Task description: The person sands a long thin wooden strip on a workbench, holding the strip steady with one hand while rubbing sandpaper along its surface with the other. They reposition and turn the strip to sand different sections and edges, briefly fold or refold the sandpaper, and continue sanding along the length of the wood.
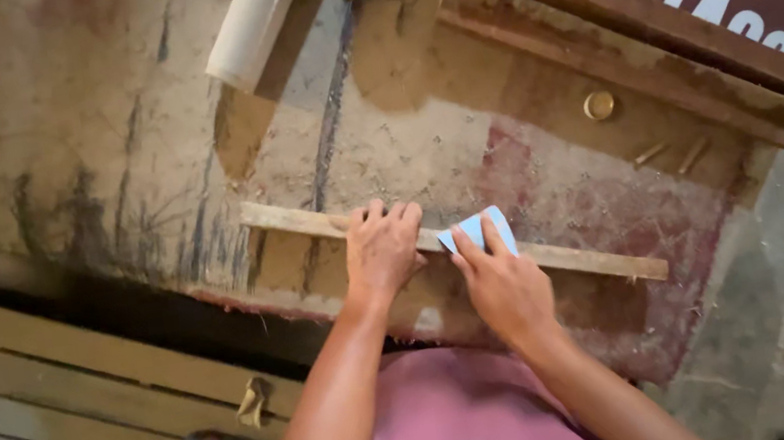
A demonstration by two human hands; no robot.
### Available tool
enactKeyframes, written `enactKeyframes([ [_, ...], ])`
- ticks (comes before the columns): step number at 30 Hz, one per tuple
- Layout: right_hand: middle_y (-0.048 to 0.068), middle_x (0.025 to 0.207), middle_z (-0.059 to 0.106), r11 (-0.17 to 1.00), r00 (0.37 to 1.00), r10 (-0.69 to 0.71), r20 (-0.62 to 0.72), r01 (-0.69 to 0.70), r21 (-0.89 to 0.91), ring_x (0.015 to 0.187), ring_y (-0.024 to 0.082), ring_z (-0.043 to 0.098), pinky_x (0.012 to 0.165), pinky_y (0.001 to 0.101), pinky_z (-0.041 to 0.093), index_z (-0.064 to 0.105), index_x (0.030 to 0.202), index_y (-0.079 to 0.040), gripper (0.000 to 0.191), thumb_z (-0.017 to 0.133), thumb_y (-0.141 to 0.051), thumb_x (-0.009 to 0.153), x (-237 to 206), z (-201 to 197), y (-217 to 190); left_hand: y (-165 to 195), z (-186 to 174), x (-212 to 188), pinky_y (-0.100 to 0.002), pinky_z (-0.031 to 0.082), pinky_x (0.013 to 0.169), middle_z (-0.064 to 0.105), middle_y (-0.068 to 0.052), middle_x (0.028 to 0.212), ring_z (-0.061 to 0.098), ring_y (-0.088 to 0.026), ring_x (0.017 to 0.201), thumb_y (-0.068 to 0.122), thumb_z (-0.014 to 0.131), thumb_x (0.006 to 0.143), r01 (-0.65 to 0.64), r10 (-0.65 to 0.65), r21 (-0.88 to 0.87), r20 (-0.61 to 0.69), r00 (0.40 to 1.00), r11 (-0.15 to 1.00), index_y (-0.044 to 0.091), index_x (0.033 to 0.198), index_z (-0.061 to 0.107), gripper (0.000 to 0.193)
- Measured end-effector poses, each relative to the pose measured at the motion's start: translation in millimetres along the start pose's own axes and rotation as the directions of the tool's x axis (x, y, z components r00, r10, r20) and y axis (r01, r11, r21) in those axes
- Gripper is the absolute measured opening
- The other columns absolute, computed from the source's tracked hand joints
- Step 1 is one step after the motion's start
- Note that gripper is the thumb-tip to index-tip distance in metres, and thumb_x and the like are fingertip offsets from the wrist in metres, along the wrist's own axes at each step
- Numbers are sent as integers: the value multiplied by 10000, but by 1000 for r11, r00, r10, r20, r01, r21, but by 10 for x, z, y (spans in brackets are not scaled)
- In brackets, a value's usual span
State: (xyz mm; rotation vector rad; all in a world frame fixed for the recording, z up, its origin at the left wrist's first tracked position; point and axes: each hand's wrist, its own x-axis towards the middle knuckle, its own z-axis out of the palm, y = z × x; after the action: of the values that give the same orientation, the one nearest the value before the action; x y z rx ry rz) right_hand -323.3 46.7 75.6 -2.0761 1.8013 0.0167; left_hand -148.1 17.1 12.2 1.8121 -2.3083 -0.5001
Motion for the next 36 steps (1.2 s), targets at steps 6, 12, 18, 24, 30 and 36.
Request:
enactKeyframes([
  [6,174,1506,526,996,995,79,56,-77,-36,745,459,714,638,496,598,645,1360,-367,431,617,-393,931,-124,17,-7,-4,-4,51,-461,453,858,683,-30,949,616,-288,984,300,899,578,-5,6,-6,14,1000,1000,173,967,621,495],
  [12,187,1475,529,992,990,126,64,-127,6,747,471,714,648,516,592,608,1397,-344,425,600,-396,976,43,92,-99,6,32,-49,-436,454,870,683,-19,949,617,-277,982,255,851,592,12,-11,11,-66,998,1000,184,948,624,428],
  [18,188,1518,486,986,991,118,56,-110,-124,698,473,710,572,526,597,596,1401,-376,482,611,-409,920,-117,61,-103,-28,61,27,-439,446,854,674,-10,925,608,-272,956,262,845,676,-33,34,16,-91,995,999,203,910,617,332],
  [24,186,1501,504,980,986,163,40,-157,-123,707,468,709,576,505,602,601,1384,-368,439,606,-427,949,-36,120,-124,-2,-75,104,-465,440,801,680,-25,895,613,-292,962,377,888,560,-24,30,-100,61,998,995,185,883,641,449],
  [30,176,1506,511,982,990,141,20,-138,-126,707,477,707,586,512,600,608,1366,-370,424,608,-430,946,-32,106,-140,-9,-74,124,-446,450,818,687,-3,903,621,-264,968,377,889,591,-44,44,-17,6,999,999,213,898,655,419],
  [36,177,1511,510,984,990,136,31,-131,-124,719,484,707,594,524,598,604,1373,-370,448,617,-415,927,-54,142,-135,-28,62,62,-450,452,833,686,2,921,622,-263,977,327,883,626,-40,41,7,-19,999,999,218,889,653,366],
])
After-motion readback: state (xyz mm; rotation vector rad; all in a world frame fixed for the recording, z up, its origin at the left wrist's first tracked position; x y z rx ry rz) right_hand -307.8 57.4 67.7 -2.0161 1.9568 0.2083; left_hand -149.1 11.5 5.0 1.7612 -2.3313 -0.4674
